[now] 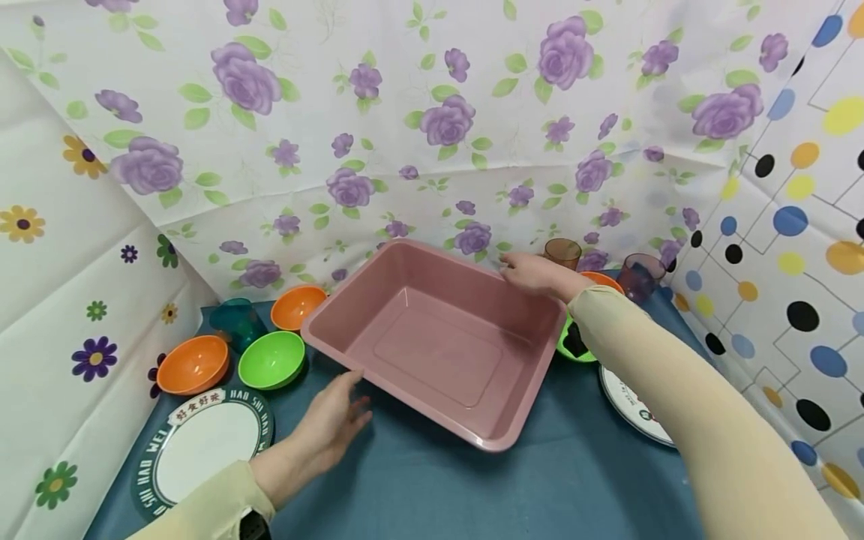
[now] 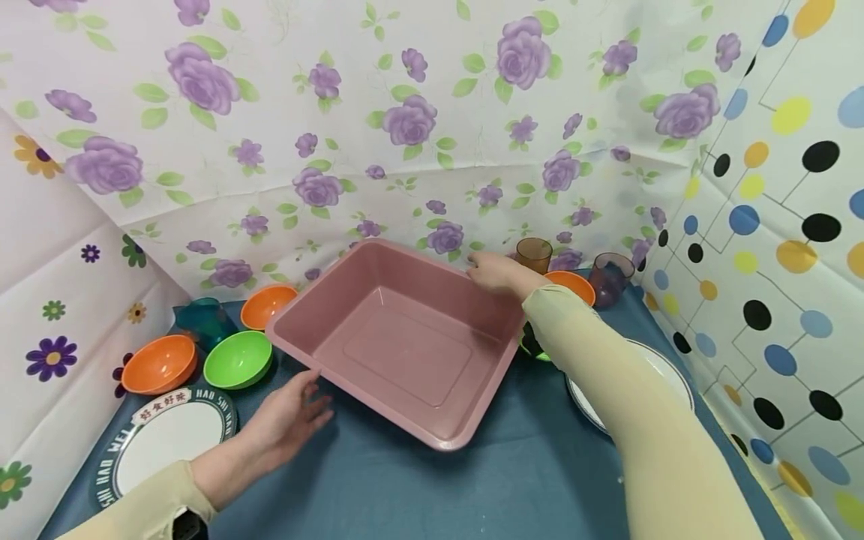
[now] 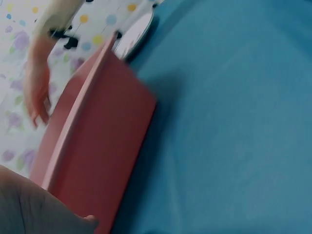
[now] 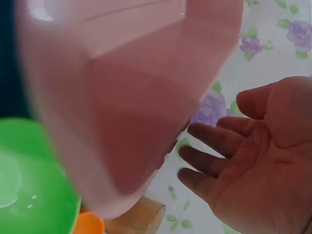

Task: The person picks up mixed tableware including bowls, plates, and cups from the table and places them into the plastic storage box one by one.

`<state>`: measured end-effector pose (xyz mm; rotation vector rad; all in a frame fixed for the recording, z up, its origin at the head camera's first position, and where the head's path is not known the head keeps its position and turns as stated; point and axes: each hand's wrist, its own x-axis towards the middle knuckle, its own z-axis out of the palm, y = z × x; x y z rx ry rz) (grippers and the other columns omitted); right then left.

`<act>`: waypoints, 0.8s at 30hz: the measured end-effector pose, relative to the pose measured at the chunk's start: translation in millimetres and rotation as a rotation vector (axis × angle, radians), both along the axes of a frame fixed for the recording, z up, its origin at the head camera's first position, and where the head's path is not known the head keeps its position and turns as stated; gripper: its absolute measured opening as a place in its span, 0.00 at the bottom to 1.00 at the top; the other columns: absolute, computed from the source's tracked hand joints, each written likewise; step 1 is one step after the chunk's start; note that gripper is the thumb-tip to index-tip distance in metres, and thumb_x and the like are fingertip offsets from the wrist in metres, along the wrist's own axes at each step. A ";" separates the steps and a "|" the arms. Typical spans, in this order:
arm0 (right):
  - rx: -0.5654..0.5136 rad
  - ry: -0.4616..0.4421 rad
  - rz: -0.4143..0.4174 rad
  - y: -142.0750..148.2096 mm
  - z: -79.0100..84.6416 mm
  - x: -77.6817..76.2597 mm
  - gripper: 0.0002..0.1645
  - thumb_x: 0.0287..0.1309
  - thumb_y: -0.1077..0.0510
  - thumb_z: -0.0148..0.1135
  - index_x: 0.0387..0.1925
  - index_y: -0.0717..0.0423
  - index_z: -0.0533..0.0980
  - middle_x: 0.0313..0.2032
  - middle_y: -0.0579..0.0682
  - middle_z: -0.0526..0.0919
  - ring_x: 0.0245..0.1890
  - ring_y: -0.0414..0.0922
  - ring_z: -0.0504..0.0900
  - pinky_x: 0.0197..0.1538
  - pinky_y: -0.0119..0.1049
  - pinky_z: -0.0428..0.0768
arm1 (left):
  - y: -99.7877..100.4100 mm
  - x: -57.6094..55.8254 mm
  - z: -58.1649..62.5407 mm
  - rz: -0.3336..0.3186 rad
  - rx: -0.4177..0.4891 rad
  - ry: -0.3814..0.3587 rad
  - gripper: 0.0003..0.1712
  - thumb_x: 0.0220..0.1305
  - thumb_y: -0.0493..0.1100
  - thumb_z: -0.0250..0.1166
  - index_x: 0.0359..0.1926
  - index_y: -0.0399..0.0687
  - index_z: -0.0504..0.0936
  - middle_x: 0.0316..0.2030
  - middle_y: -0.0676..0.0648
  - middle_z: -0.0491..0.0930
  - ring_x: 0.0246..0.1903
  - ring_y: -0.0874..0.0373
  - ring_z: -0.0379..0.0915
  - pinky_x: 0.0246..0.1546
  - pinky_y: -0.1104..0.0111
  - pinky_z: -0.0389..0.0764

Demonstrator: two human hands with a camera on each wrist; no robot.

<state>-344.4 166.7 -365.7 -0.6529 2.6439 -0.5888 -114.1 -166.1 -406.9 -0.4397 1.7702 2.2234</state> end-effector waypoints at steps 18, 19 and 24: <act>0.010 -0.095 0.005 -41.1 -5.5 -19.2 0.32 0.80 0.57 0.35 0.78 0.67 0.53 0.76 0.66 0.56 0.77 0.60 0.54 0.75 0.55 0.57 | 59.0 1.1 -26.7 0.032 0.098 -0.032 0.44 0.81 0.63 0.35 0.81 0.39 0.39 0.78 0.30 0.42 0.76 0.31 0.40 0.71 0.42 0.58; 0.006 -0.098 0.015 -41.3 -6.5 -19.4 0.32 0.80 0.58 0.35 0.77 0.68 0.54 0.76 0.66 0.58 0.76 0.61 0.56 0.74 0.55 0.58 | 60.5 1.1 -28.4 0.037 0.100 -0.026 0.43 0.81 0.64 0.35 0.81 0.40 0.41 0.77 0.30 0.45 0.76 0.32 0.43 0.71 0.42 0.58; -0.013 -0.028 0.032 -41.6 -12.4 -18.9 0.25 0.80 0.62 0.38 0.69 0.67 0.69 0.63 0.67 0.75 0.63 0.60 0.75 0.64 0.55 0.72 | 65.5 1.1 -36.1 0.067 0.104 -0.017 0.41 0.81 0.65 0.34 0.79 0.41 0.49 0.73 0.33 0.54 0.73 0.38 0.53 0.69 0.44 0.63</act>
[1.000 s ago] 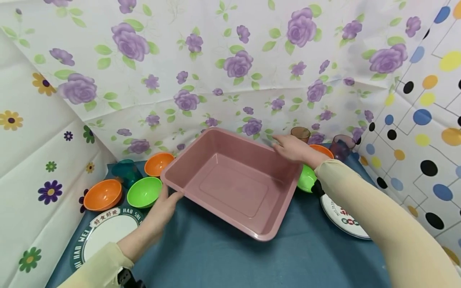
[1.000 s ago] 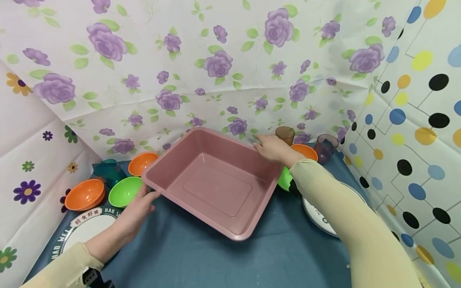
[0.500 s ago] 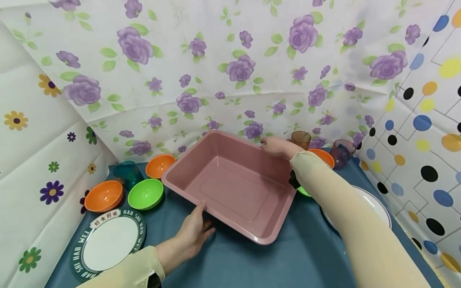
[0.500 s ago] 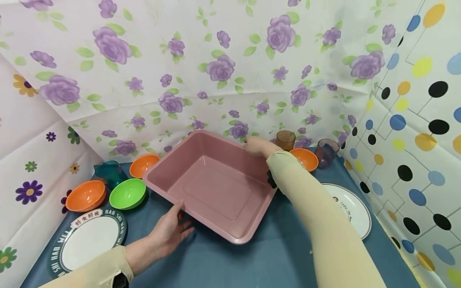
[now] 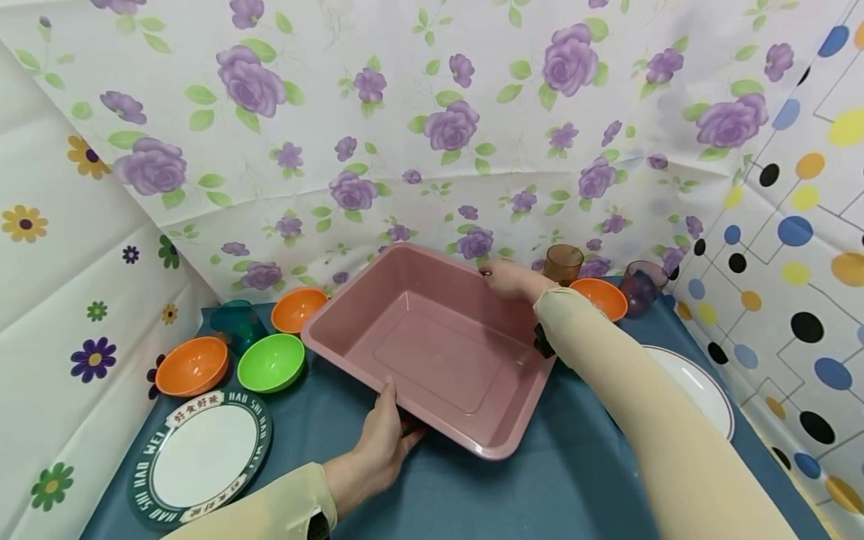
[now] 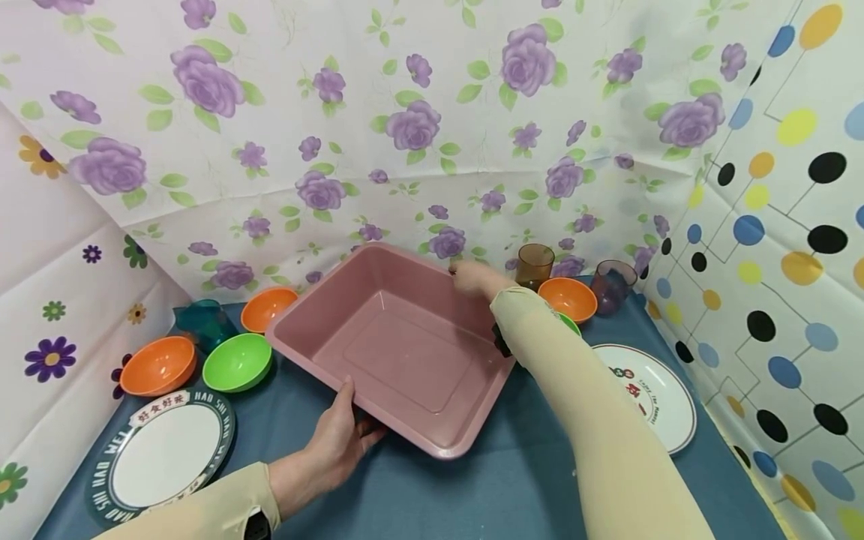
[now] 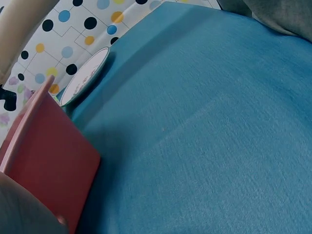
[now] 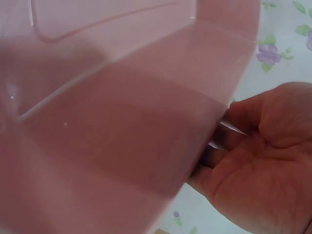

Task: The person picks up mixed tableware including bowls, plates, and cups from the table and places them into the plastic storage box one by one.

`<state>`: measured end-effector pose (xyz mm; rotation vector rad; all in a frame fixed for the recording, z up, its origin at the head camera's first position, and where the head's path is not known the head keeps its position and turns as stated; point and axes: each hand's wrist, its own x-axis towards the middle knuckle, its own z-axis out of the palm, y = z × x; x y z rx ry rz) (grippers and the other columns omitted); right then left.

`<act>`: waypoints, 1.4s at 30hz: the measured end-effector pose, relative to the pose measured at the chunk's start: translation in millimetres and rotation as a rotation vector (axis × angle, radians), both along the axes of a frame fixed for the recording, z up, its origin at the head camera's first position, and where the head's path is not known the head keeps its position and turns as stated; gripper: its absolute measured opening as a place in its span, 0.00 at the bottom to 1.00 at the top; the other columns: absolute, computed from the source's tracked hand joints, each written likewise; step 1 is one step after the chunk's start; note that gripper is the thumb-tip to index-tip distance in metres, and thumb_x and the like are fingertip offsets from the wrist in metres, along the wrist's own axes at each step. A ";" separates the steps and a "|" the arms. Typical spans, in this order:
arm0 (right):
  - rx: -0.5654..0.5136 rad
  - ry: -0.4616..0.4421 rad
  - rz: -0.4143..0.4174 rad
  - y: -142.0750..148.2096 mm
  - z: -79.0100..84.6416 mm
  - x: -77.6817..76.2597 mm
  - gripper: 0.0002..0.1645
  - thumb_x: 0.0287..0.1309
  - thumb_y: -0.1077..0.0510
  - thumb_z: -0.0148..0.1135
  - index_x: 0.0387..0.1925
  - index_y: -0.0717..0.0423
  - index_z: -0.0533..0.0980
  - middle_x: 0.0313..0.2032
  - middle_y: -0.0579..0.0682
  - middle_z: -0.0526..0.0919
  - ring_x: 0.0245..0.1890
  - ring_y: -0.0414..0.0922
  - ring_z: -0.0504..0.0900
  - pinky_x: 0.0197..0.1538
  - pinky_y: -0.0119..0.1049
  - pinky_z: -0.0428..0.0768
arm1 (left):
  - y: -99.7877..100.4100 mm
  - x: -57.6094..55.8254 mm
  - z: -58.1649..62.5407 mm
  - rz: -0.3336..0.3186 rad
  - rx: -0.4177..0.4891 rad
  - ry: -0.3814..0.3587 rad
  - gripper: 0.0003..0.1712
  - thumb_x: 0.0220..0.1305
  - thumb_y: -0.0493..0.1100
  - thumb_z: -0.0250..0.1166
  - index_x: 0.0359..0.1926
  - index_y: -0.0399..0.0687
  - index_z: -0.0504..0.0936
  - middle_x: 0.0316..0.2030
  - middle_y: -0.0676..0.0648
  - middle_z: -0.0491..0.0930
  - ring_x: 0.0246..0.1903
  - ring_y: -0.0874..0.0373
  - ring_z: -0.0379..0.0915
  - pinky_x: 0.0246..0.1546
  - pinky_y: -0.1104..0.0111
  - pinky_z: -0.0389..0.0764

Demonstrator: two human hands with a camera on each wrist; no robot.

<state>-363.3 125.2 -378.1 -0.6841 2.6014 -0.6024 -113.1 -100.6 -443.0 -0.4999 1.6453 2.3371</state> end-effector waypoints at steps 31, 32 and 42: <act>0.042 0.001 -0.111 -4.6 -4.5 10.4 0.23 0.79 0.61 0.43 0.68 0.63 0.71 0.62 0.65 0.76 0.61 0.57 0.76 0.63 0.50 0.73 | -20.9 -1.0 0.5 -0.051 -0.082 0.050 0.35 0.83 0.59 0.33 0.75 0.37 0.50 0.70 0.33 0.56 0.71 0.40 0.57 0.70 0.42 0.60; 0.042 -0.001 -0.113 -4.8 -4.4 11.6 0.23 0.79 0.61 0.43 0.68 0.63 0.71 0.62 0.65 0.76 0.61 0.57 0.76 0.63 0.50 0.73 | -22.1 -1.2 0.2 -0.050 -0.089 0.056 0.36 0.83 0.59 0.33 0.75 0.37 0.51 0.70 0.34 0.56 0.71 0.40 0.57 0.71 0.43 0.59; -0.024 -0.102 -0.171 -1.9 -1.6 25.7 0.26 0.75 0.63 0.41 0.70 0.64 0.68 0.63 0.64 0.75 0.59 0.56 0.76 0.61 0.49 0.74 | -39.4 -2.3 2.3 -0.062 -0.197 0.033 0.29 0.82 0.61 0.35 0.63 0.42 0.59 0.53 0.40 0.66 0.46 0.51 0.68 0.48 0.62 0.70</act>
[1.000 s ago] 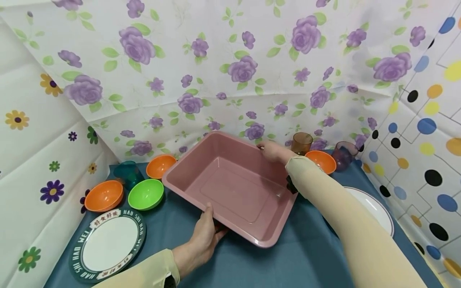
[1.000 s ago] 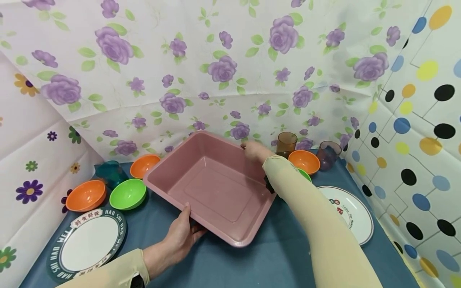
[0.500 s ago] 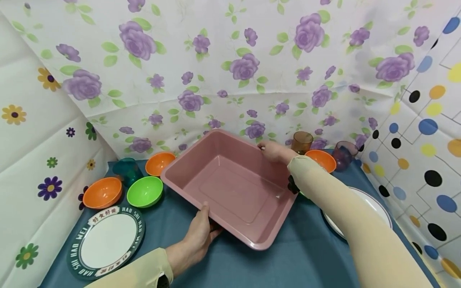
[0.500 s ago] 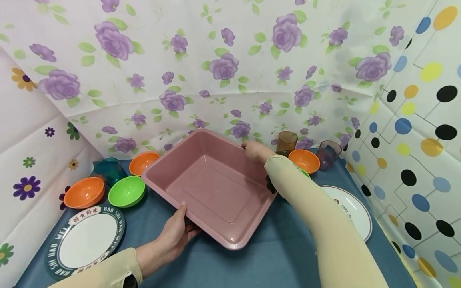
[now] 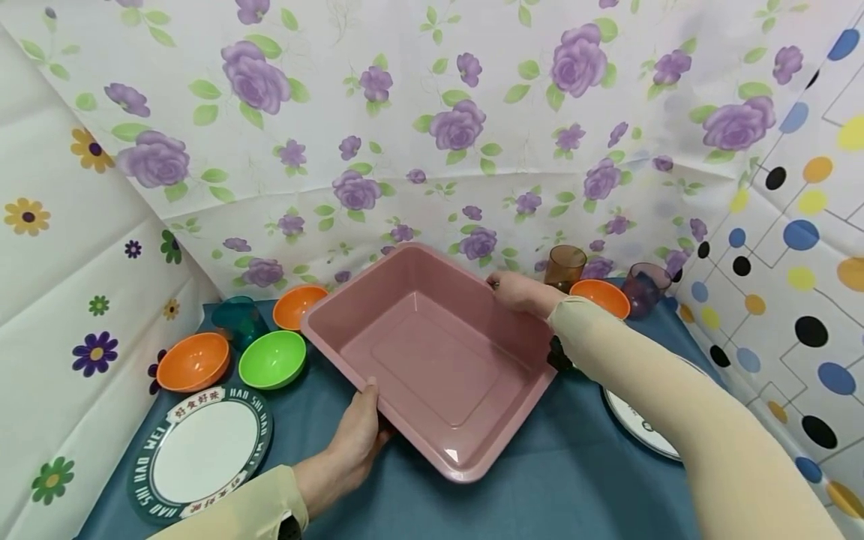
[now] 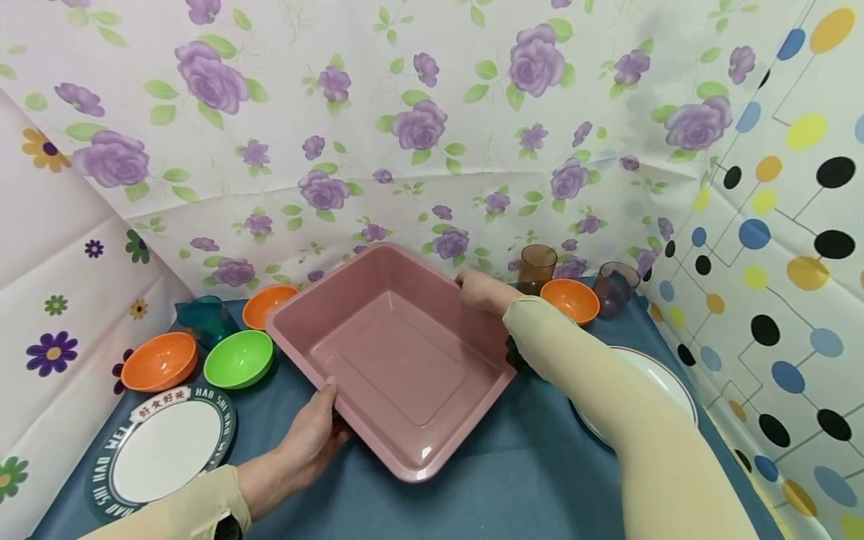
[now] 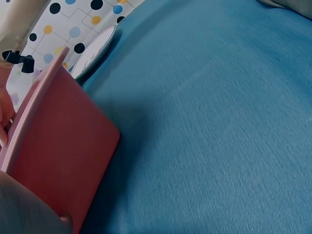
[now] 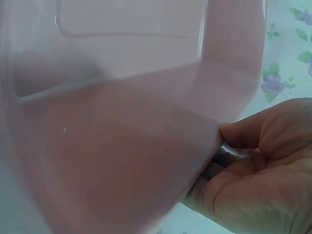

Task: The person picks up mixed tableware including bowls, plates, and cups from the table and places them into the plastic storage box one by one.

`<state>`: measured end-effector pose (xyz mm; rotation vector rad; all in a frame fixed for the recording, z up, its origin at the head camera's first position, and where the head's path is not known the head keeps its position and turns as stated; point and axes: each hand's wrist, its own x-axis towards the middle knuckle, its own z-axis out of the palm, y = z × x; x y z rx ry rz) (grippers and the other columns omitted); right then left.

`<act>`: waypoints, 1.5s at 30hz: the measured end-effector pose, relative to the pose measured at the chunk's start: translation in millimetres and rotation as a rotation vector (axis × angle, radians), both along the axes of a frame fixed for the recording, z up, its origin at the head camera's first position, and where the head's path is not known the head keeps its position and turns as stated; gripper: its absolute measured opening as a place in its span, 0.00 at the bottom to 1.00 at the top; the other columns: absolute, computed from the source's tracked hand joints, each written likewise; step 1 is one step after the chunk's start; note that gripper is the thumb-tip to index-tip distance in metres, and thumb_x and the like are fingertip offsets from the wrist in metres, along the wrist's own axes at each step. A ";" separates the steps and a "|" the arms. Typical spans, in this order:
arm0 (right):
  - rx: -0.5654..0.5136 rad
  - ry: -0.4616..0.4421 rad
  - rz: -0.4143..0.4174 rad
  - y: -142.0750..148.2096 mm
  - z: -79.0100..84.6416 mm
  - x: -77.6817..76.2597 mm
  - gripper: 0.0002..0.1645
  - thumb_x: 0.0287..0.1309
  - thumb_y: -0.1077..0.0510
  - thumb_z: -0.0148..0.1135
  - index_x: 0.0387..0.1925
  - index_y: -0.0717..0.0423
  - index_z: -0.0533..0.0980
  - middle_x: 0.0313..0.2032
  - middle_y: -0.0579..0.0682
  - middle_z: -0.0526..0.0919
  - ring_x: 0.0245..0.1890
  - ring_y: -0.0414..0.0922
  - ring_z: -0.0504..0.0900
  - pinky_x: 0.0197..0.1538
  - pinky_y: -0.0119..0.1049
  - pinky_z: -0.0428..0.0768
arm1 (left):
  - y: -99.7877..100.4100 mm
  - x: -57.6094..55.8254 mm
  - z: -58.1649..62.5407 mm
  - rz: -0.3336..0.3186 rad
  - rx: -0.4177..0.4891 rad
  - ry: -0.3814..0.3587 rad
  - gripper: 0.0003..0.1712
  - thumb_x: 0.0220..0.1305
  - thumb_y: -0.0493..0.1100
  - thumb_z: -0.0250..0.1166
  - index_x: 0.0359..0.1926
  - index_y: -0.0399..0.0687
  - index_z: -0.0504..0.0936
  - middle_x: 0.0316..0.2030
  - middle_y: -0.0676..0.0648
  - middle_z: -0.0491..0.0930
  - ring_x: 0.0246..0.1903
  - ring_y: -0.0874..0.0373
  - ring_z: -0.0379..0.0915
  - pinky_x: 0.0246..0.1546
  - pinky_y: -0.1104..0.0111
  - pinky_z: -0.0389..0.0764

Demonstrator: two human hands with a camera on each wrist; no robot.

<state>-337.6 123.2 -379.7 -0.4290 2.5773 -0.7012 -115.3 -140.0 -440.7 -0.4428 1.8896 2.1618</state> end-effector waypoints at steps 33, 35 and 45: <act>-0.307 -0.342 -0.194 34.5 -17.4 51.1 0.33 0.83 0.55 0.38 0.81 0.56 0.45 0.75 0.62 0.58 0.71 0.58 0.65 0.69 0.56 0.68 | -32.8 -28.0 0.9 0.009 -0.026 -0.021 0.26 0.82 0.60 0.39 0.60 0.43 0.63 0.45 0.40 0.71 0.39 0.49 0.73 0.38 0.63 0.74; -0.325 -0.337 -0.200 35.5 -19.7 53.8 0.34 0.83 0.53 0.37 0.81 0.57 0.44 0.76 0.62 0.55 0.72 0.59 0.63 0.70 0.57 0.66 | -31.4 -31.3 1.7 0.033 -0.001 -0.035 0.26 0.83 0.59 0.39 0.61 0.43 0.63 0.46 0.41 0.70 0.41 0.50 0.73 0.42 0.62 0.75; -0.344 -0.246 -0.233 35.6 -30.7 65.3 0.35 0.83 0.52 0.36 0.81 0.61 0.45 0.77 0.63 0.53 0.74 0.60 0.59 0.73 0.58 0.60 | -25.6 -43.4 10.5 0.149 0.038 -0.064 0.20 0.83 0.54 0.38 0.57 0.44 0.66 0.46 0.45 0.67 0.41 0.56 0.71 0.49 0.63 0.74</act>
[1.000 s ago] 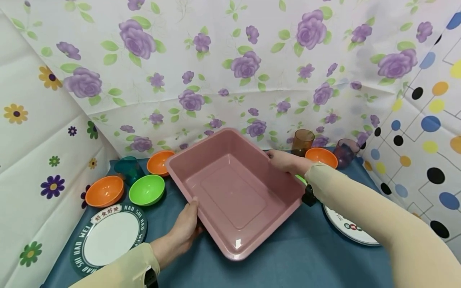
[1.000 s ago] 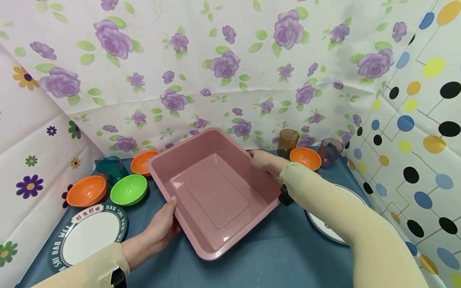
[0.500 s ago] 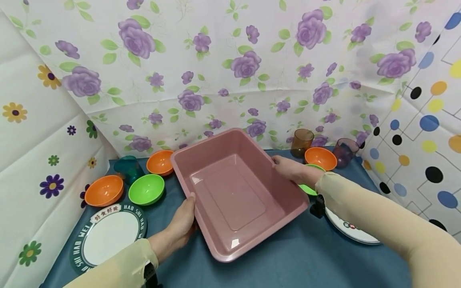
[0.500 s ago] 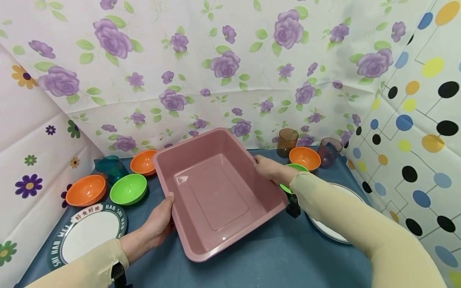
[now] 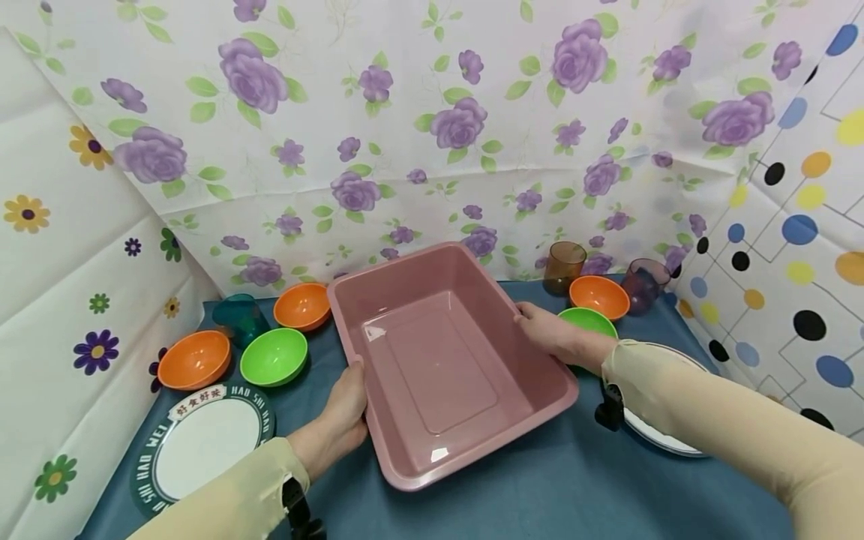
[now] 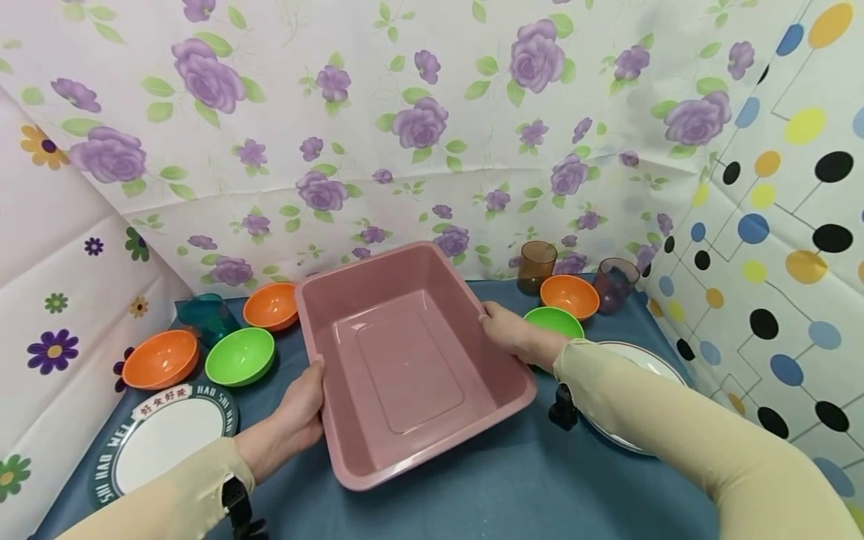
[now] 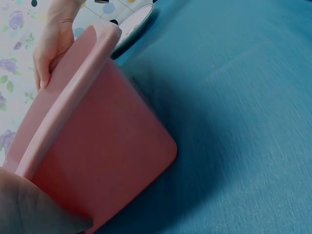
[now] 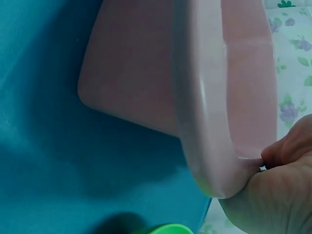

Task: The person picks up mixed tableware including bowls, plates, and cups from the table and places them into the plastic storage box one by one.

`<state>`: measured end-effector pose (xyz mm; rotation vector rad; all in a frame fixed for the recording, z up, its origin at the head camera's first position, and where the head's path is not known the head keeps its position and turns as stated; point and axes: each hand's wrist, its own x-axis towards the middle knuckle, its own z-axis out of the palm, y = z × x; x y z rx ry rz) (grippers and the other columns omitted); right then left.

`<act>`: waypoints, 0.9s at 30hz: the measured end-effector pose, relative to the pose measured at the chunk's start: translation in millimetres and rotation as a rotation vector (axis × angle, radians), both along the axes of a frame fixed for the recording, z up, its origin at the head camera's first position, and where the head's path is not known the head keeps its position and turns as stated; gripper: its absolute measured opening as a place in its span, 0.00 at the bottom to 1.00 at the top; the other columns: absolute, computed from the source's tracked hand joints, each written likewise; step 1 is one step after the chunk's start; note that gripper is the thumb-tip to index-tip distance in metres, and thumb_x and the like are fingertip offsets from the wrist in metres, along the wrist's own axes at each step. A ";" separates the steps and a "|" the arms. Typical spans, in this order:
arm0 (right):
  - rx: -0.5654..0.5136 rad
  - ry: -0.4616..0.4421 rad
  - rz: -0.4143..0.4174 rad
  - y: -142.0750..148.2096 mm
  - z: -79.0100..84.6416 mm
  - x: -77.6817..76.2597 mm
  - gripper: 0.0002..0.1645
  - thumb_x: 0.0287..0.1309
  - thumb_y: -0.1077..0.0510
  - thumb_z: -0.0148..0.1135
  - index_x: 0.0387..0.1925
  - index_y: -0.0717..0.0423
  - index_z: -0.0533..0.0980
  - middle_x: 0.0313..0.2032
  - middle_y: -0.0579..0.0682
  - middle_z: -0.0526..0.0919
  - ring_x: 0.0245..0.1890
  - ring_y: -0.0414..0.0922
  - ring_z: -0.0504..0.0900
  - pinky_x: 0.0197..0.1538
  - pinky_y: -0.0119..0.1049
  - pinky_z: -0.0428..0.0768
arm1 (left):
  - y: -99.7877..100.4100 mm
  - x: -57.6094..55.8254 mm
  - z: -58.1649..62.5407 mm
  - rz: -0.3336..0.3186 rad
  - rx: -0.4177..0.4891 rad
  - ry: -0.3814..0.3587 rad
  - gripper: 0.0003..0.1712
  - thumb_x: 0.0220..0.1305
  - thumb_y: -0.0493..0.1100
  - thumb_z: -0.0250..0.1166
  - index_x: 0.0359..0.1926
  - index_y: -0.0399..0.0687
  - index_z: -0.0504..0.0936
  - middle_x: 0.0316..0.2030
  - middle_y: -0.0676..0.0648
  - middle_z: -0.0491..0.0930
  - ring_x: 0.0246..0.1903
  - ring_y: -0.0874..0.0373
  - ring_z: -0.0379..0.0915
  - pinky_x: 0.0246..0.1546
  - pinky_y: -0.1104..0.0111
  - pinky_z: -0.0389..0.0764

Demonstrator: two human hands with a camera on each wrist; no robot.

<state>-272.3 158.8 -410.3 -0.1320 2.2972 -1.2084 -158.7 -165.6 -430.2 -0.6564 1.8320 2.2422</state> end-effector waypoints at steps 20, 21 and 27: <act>-0.104 0.020 -0.145 4.0 -6.2 30.6 0.34 0.83 0.52 0.34 0.80 0.63 0.45 0.75 0.65 0.57 0.71 0.61 0.64 0.70 0.59 0.65 | -4.6 -21.8 -4.4 -0.086 -0.045 0.051 0.29 0.84 0.57 0.35 0.68 0.41 0.61 0.49 0.43 0.70 0.46 0.52 0.71 0.54 0.58 0.72; -0.111 0.023 -0.153 3.6 -6.6 32.2 0.34 0.83 0.52 0.34 0.80 0.63 0.45 0.75 0.65 0.57 0.71 0.62 0.64 0.70 0.59 0.65 | -5.4 -23.3 -4.8 -0.098 -0.053 0.047 0.30 0.84 0.57 0.35 0.70 0.41 0.60 0.51 0.42 0.69 0.48 0.50 0.71 0.56 0.56 0.71; -0.134 0.047 -0.155 4.6 -10.7 39.8 0.36 0.84 0.50 0.33 0.80 0.65 0.41 0.77 0.65 0.52 0.74 0.62 0.59 0.72 0.60 0.61 | -10.0 -31.9 -6.7 -0.152 -0.118 0.038 0.36 0.83 0.59 0.34 0.75 0.37 0.54 0.62 0.34 0.63 0.60 0.40 0.63 0.65 0.50 0.65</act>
